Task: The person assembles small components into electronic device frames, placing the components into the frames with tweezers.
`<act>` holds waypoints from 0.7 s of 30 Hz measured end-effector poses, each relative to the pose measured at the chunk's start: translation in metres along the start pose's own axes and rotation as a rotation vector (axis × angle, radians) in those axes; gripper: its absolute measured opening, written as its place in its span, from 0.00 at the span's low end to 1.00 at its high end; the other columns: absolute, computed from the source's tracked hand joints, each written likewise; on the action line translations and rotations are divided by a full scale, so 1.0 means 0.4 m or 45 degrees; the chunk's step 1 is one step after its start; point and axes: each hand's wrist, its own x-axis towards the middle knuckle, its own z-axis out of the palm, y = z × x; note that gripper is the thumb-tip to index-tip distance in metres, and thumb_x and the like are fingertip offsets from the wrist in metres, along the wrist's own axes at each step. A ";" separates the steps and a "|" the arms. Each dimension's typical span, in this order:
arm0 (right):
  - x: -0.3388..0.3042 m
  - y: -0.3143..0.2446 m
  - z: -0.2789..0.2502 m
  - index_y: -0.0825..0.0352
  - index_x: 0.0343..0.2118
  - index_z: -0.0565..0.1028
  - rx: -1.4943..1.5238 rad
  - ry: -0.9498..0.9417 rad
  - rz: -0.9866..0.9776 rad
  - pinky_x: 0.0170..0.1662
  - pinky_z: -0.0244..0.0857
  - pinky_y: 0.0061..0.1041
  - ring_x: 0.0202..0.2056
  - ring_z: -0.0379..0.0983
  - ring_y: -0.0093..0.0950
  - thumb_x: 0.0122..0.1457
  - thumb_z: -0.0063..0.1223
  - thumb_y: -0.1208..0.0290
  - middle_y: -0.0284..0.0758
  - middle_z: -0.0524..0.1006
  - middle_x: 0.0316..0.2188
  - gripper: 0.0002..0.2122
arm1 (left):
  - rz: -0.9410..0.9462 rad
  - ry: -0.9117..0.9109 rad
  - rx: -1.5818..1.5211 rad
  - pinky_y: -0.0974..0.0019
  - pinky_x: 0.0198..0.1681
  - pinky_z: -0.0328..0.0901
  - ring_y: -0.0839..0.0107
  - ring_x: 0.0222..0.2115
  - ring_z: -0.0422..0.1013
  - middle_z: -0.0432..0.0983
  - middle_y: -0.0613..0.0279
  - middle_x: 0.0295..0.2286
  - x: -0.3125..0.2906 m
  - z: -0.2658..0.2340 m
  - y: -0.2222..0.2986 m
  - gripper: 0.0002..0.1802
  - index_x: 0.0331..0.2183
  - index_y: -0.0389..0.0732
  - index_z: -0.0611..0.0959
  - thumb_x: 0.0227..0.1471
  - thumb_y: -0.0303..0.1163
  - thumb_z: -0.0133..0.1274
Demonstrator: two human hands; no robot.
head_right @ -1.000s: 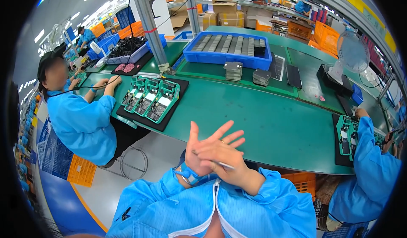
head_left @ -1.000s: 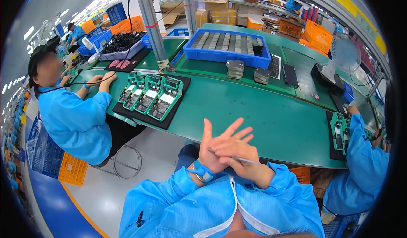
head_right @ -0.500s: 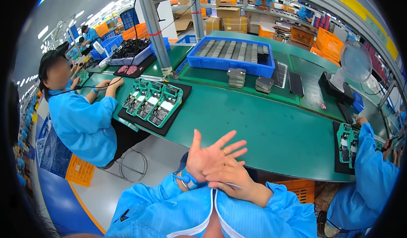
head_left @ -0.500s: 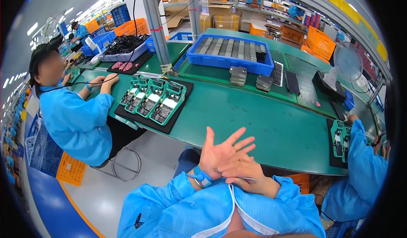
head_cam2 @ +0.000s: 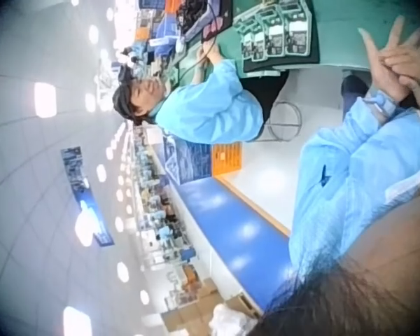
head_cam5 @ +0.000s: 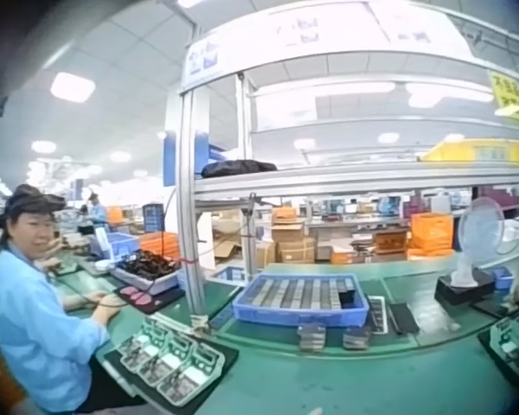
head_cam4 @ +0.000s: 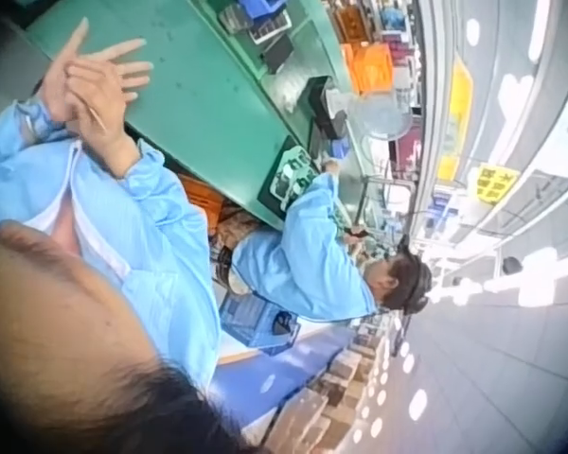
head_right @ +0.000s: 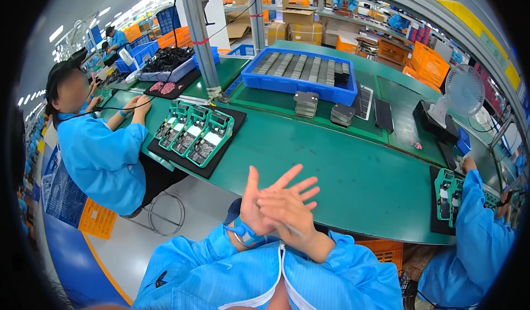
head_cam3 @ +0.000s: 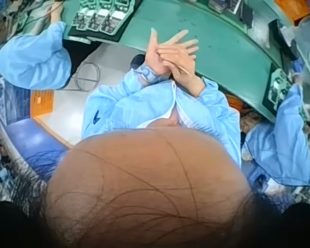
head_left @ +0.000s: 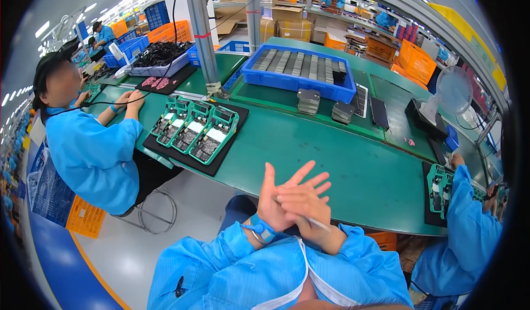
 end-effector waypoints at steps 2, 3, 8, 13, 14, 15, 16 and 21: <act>0.009 0.013 0.002 0.70 0.35 0.76 0.114 0.035 0.020 0.55 0.58 0.45 0.47 0.72 0.43 0.50 0.58 0.76 0.42 0.78 0.39 0.10 | 0.055 -0.010 0.007 0.45 0.63 0.42 0.48 0.62 0.43 0.42 0.42 0.62 -0.006 0.015 0.006 0.56 0.64 0.46 0.46 0.46 0.78 0.20; 0.003 0.002 -0.004 0.69 0.35 0.76 0.062 -0.006 -0.041 0.55 0.59 0.44 0.47 0.72 0.44 0.50 0.59 0.74 0.41 0.78 0.39 0.10 | 0.055 -0.007 0.008 0.45 0.63 0.42 0.48 0.62 0.43 0.42 0.42 0.62 -0.006 0.021 0.007 0.56 0.64 0.46 0.46 0.46 0.78 0.20; -0.037 -0.014 -0.014 0.67 0.36 0.77 -0.031 -0.056 -0.072 0.51 0.60 0.40 0.46 0.69 0.39 0.48 0.61 0.72 0.38 0.78 0.40 0.11 | -0.018 -0.036 -0.101 0.48 0.64 0.40 0.50 0.63 0.42 0.41 0.44 0.62 -0.004 0.020 0.004 0.56 0.64 0.46 0.48 0.45 0.78 0.21; 0.012 -0.004 -0.002 0.67 0.34 0.78 -0.189 -0.009 -0.103 0.47 0.61 0.33 0.45 0.68 0.37 0.46 0.60 0.75 0.36 0.78 0.41 0.10 | 0.042 -0.090 -0.002 0.47 0.64 0.40 0.51 0.63 0.41 0.41 0.45 0.62 -0.002 0.028 -0.004 0.56 0.64 0.46 0.47 0.45 0.78 0.23; 0.001 -0.010 -0.002 0.67 0.34 0.78 -0.123 0.017 -0.104 0.46 0.62 0.33 0.44 0.67 0.36 0.47 0.61 0.73 0.36 0.79 0.41 0.10 | 0.029 -0.086 -0.052 0.46 0.64 0.40 0.51 0.63 0.41 0.41 0.45 0.62 -0.004 0.034 0.003 0.56 0.64 0.47 0.48 0.45 0.78 0.23; -0.014 -0.030 -0.009 0.67 0.34 0.79 -0.147 -0.006 -0.090 0.46 0.62 0.33 0.43 0.67 0.36 0.47 0.61 0.72 0.36 0.79 0.40 0.10 | 0.016 -0.082 -0.102 0.46 0.65 0.39 0.50 0.63 0.40 0.40 0.45 0.62 -0.005 0.037 0.008 0.56 0.63 0.47 0.48 0.45 0.78 0.23; -0.030 -0.050 -0.017 0.66 0.33 0.79 -0.166 -0.036 -0.077 0.46 0.62 0.34 0.43 0.66 0.36 0.47 0.61 0.71 0.36 0.79 0.40 0.10 | 0.008 -0.027 -0.108 0.46 0.65 0.38 0.50 0.63 0.40 0.40 0.45 0.62 -0.009 0.038 0.007 0.56 0.63 0.47 0.48 0.45 0.78 0.22; 0.008 -0.026 -0.001 0.67 0.31 0.79 -0.292 0.004 -0.146 0.45 0.61 0.34 0.42 0.66 0.36 0.45 0.61 0.73 0.37 0.79 0.37 0.09 | -0.055 -0.092 -0.114 0.46 0.65 0.38 0.49 0.63 0.39 0.40 0.45 0.62 -0.009 0.020 -0.028 0.56 0.64 0.47 0.47 0.45 0.78 0.21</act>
